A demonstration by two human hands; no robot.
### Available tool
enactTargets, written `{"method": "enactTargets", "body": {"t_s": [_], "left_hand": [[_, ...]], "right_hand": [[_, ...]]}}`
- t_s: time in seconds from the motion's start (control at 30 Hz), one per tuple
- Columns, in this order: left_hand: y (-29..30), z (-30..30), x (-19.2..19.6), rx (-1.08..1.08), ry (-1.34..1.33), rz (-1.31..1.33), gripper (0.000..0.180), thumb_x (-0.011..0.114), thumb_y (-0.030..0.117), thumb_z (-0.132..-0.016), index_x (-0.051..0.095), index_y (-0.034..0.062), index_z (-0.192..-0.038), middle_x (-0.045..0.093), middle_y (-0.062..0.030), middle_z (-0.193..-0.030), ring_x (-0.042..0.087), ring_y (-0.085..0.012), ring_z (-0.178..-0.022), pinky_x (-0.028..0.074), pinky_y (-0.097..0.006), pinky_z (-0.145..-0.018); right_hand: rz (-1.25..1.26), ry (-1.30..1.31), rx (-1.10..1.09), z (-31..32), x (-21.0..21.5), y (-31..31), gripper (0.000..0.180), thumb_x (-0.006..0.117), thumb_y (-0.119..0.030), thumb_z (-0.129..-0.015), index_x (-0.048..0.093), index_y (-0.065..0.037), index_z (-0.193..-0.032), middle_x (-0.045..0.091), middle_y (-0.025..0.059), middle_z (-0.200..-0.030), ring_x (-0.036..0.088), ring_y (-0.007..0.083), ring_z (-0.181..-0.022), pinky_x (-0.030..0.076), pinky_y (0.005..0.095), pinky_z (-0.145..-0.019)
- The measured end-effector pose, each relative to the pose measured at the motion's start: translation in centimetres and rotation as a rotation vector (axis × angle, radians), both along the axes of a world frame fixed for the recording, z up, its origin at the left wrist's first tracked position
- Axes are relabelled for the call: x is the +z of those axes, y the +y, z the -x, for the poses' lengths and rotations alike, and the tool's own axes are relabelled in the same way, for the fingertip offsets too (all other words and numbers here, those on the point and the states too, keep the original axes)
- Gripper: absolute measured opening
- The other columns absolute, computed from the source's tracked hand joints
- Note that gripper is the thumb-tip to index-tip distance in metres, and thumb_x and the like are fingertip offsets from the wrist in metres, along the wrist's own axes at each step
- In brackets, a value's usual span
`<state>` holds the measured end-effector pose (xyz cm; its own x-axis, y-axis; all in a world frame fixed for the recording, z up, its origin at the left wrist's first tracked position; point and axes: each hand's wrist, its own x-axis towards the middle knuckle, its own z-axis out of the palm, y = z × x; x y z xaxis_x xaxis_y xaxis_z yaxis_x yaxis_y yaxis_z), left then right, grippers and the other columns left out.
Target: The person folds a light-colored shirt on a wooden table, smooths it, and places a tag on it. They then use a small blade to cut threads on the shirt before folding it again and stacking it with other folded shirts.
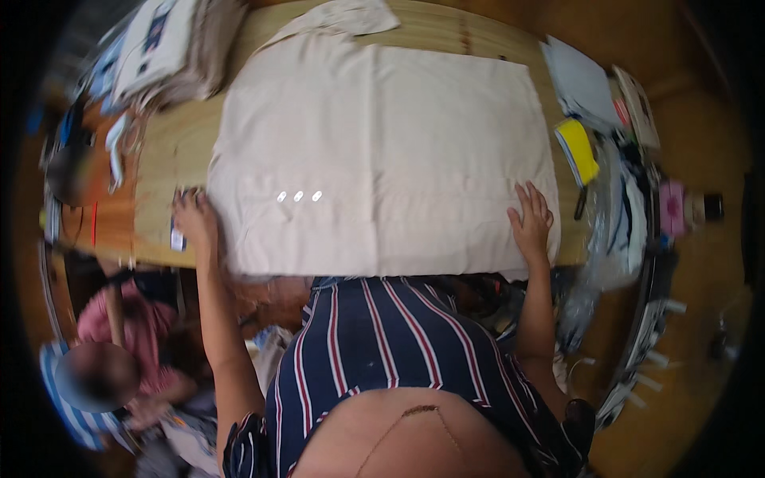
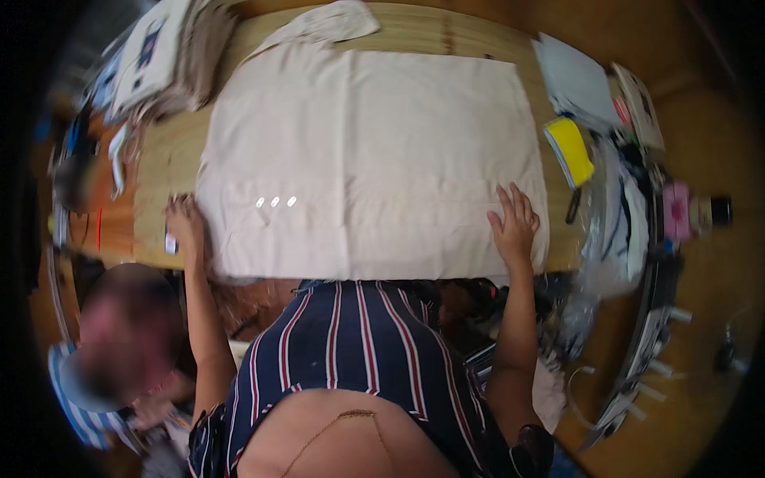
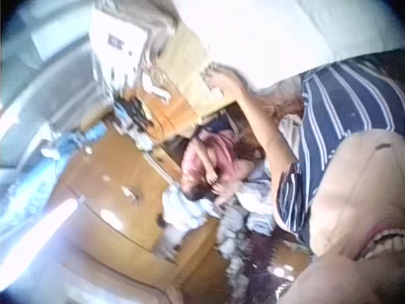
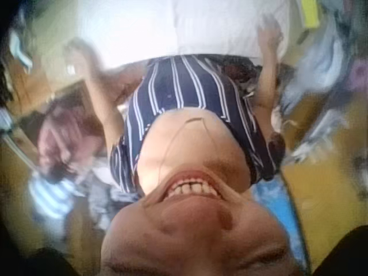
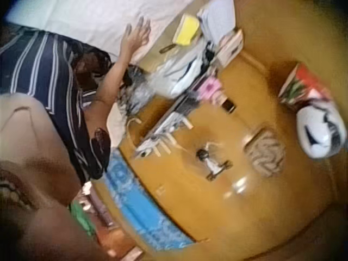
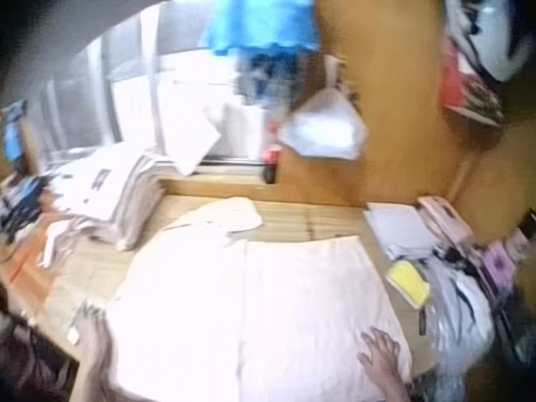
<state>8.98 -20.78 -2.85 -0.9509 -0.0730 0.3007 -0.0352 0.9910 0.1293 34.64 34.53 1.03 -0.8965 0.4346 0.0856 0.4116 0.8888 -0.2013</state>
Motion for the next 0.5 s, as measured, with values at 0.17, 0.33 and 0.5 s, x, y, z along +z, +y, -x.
{"method": "enactTargets", "body": {"t_s": [0.17, 0.33, 0.5], "left_hand": [[10.8, 5.6, 0.1, -0.200, 0.014, 0.026, 0.048, 0.041, 0.040, -0.084, 0.035, 0.0183, -0.127, 0.027, -0.0109, -0.135, 0.029, -0.0310, -0.120, 0.026, -0.052, -0.092], [14.0, 12.9, -0.7, -0.035, -0.174, -0.079, 0.071, 0.052, 0.049, -0.075, 0.029, 0.0105, -0.129, 0.030, -0.0112, -0.133, 0.027, -0.0353, -0.120, 0.028, -0.055, -0.089], [13.8, 16.6, 5.4, -0.178, -0.665, 0.029, 0.048, 0.065, 0.036, -0.068, 0.055, -0.0052, -0.090, 0.061, -0.0180, -0.085, 0.058, -0.0295, -0.077, 0.043, -0.037, -0.067]], "right_hand": [[0.028, 0.381, -0.012, 2.2, -1.3, 6.4, 0.036, 0.049, -0.022, -0.082, 0.048, -0.009, -0.116, 0.043, 0.0215, -0.117, 0.040, 0.0354, -0.110, 0.031, 0.0388, -0.092], [-0.367, 0.224, -0.382, 4.4, -2.9, 17.6, 0.027, 0.045, -0.025, -0.083, 0.058, -0.002, -0.089, 0.055, 0.0180, -0.087, 0.051, 0.0364, -0.080, 0.041, 0.0442, -0.069], [-0.243, -0.111, -0.386, 14.3, -2.6, 13.3, 0.050, 0.056, -0.042, -0.075, 0.055, 0.002, -0.100, 0.052, 0.0218, -0.100, 0.049, 0.0336, -0.094, 0.039, 0.0406, -0.083]]}}
